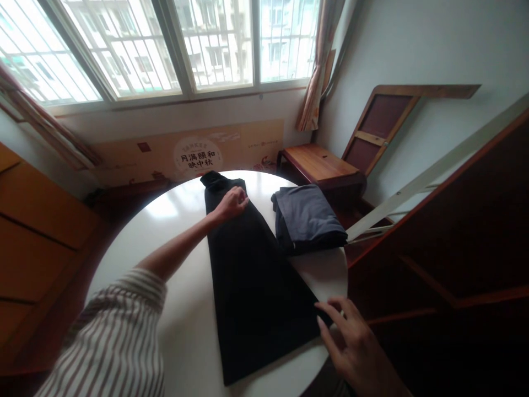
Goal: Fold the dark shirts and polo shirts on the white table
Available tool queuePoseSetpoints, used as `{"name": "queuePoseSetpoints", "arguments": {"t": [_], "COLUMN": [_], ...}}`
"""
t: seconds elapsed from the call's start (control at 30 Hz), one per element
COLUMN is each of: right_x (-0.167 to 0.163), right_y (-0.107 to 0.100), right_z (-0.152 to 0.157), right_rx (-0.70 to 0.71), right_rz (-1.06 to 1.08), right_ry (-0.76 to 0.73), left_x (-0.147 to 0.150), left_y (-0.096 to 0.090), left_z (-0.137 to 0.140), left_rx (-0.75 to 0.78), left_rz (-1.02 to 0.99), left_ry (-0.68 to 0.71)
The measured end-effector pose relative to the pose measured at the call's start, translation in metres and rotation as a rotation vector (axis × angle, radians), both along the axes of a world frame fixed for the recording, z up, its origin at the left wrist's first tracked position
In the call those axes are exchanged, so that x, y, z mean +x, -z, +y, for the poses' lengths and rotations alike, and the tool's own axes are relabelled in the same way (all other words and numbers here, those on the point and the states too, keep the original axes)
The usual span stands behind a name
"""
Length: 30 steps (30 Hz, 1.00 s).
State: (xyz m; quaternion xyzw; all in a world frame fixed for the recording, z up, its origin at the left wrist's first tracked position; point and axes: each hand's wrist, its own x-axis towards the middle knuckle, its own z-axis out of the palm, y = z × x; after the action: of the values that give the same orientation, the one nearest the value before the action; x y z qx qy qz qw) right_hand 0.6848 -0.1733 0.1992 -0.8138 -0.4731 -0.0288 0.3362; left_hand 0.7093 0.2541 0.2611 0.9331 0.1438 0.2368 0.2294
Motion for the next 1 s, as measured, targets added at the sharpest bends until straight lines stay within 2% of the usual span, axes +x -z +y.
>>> {"name": "queuePoseSetpoints", "arguments": {"t": [0.07,0.2,0.27,0.33,0.43,0.53,0.67,0.8,0.87,0.93,1.0], "right_x": [0.004,0.011,0.012,0.013,0.014,0.015,0.005,-0.017,-0.024,-0.025,-0.020], "right_y": [-0.001,0.000,0.000,-0.001,-0.003,-0.006,-0.015,-0.029,-0.037,-0.043,-0.046], "right_z": [0.009,0.029,0.037,0.043,0.046,0.048,0.043,0.028,0.027,0.036,0.059], "right_rx": [-0.040,-0.149,-0.197,-0.257,-0.353,-0.388,-0.454,-0.555,-0.519,-0.393,-0.248], "right_rz": [-0.033,-0.068,-0.081,-0.094,-0.119,-0.120,-0.114,-0.170,-0.261,-0.336,-0.360], "right_ry": [-0.005,0.008,-0.001,-0.023,-0.056,-0.083,-0.097,-0.153,-0.184,-0.254,-0.397], "left_x": [-0.063,-0.187,-0.231,-0.259,-0.279,-0.287,-0.299,-0.322,-0.333,-0.340,-0.342], "left_y": [0.002,0.014,0.024,0.035,0.051,0.061,0.061,0.056,0.054,0.052,0.050], "left_z": [-0.042,-0.135,-0.168,-0.189,-0.200,-0.202,-0.206,-0.212,-0.214,-0.214,-0.215], "left_rx": [0.140,0.199,0.252,0.343,0.466,0.546,0.603,0.599,0.595,0.600,0.617], "left_rz": [0.019,0.148,0.148,0.124,0.066,0.031,0.081,0.087,0.092,0.101,0.093], "left_ry": [0.148,0.304,0.364,0.393,0.396,0.396,0.374,0.403,0.425,0.436,0.455]}}
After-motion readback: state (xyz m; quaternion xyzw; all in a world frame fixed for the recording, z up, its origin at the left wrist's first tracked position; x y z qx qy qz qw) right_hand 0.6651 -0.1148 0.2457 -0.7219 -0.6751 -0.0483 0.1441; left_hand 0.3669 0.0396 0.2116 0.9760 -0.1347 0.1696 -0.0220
